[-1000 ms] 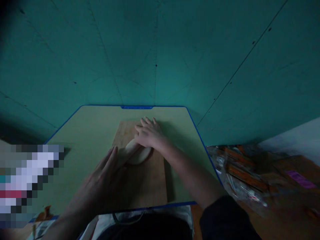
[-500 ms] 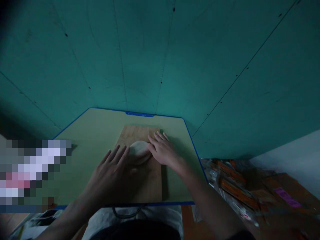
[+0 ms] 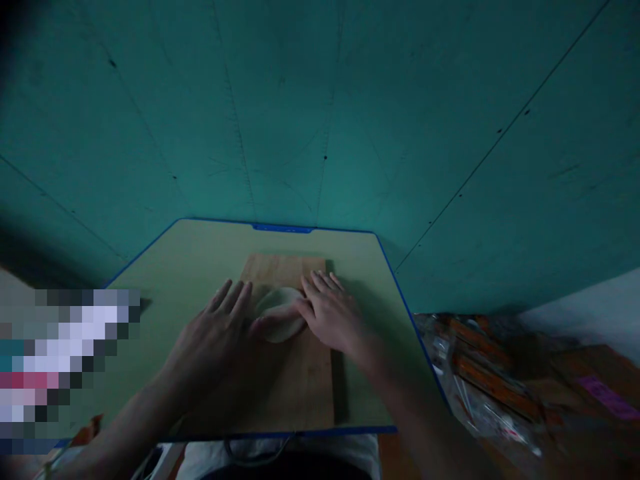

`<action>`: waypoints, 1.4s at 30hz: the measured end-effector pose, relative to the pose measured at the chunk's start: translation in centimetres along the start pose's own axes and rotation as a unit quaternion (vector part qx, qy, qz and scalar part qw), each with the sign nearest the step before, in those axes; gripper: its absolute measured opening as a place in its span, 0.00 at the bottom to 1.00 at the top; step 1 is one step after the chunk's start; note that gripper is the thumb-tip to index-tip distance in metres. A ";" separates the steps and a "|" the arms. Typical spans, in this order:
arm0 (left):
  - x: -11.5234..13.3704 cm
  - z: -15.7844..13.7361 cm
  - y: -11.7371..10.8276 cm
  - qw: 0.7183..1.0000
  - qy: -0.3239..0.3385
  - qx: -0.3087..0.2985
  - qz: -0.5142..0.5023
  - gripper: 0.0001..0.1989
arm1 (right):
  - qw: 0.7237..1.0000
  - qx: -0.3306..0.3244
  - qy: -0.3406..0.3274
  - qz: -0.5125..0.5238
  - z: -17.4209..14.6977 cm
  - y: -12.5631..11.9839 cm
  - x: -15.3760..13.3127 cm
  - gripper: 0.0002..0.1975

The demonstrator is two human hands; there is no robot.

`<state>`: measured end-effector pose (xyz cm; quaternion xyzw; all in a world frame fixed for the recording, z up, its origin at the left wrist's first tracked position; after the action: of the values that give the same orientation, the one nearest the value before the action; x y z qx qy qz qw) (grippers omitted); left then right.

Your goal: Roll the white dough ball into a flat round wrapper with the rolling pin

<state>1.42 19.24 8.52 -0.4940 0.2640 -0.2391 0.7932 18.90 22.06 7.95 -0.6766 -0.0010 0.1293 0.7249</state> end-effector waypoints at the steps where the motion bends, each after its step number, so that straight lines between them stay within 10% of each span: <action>1: 1.1 -0.6 -0.5 1.000 0.014 0.005 0.003 0.31 | 1.000 0.012 -0.008 -0.003 -1.6 -0.1 0.2 0.31; 8: 4.2 -2.5 -2.0 0.996 0.090 0.014 0.016 0.31 | 0.997 0.058 -0.044 -0.012 -7.4 -0.3 1.2 0.34; 16: -2.2 3.2 1.0 0.999 0.022 -0.028 0.011 0.31 | 1.000 0.022 0.005 -0.016 1.0 -0.3 1.6 0.36; 20: -3.5 5.0 2.7 0.992 0.108 -0.057 -0.021 0.21 | 0.999 0.024 0.036 -0.019 3.3 -0.8 1.6 0.34; 31: 1.1 -0.8 -1.1 0.992 0.117 -0.018 -0.040 0.47 | 0.996 0.048 -0.073 -0.028 -8.3 -0.5 -0.2 0.41; 42: -3.7 7.3 2.5 0.996 0.032 -0.083 -0.031 0.28 | 0.999 -0.045 -0.003 0.010 1.1 -0.2 2.0 0.40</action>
<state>3.70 27.43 9.63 -0.5584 0.2922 -0.2565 0.7329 20.69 23.52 7.91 -0.7081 -0.0017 0.1386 0.6924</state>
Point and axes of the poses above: each hand's wrist, its own z-axis towards the middle knuckle, its own y-axis out of the palm, x = y × z, the point moved 7 cm from there along z, towards the middle knuckle, and after that the axes turned 15 degrees about y, right-handed, at the moved point
